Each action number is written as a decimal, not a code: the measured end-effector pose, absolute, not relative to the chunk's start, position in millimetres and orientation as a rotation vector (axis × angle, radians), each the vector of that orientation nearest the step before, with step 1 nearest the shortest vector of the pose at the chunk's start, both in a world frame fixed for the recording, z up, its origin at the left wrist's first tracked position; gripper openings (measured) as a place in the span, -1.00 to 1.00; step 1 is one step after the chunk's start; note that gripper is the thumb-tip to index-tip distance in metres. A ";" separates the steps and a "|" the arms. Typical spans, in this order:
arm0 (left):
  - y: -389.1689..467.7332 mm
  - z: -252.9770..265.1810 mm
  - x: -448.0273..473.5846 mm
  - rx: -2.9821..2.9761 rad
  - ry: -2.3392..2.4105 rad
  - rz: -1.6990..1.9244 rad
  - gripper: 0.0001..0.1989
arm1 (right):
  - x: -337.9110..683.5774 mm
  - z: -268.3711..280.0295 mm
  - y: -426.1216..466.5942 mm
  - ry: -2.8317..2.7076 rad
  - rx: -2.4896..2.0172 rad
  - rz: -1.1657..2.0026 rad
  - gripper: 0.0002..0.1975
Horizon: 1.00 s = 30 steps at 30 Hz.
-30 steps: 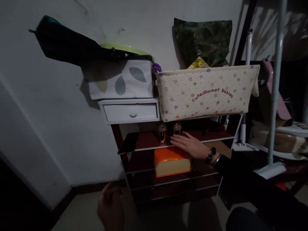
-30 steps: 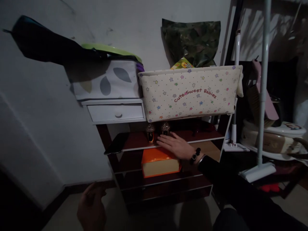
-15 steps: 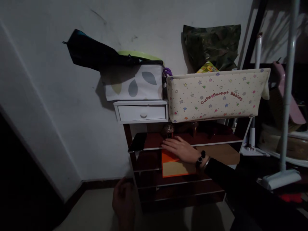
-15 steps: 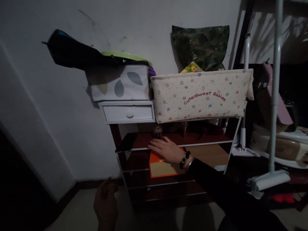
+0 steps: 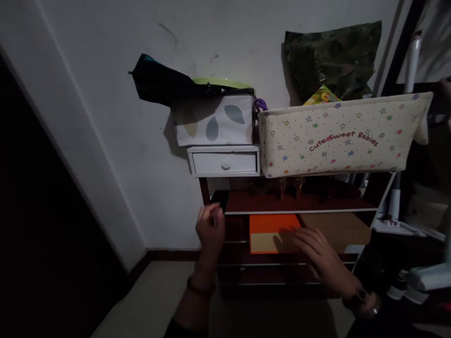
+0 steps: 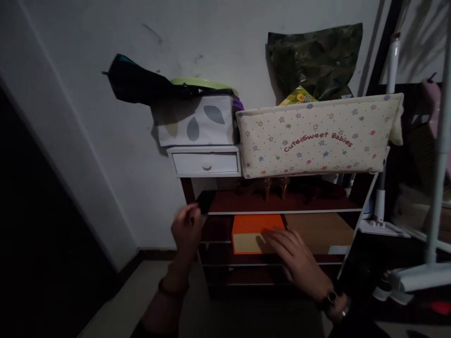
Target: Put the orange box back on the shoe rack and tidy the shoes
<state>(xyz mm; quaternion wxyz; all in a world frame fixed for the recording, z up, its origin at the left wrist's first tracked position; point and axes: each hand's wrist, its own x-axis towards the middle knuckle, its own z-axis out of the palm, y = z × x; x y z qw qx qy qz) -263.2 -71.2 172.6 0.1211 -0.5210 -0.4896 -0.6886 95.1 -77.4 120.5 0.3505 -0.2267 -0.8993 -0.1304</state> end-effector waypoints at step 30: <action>-58.0 294.6 -322.3 -1.587 -1.191 -1.981 -0.80 | 219.7 -22.7 -123.3 -1.891 -0.895 -0.308 -0.45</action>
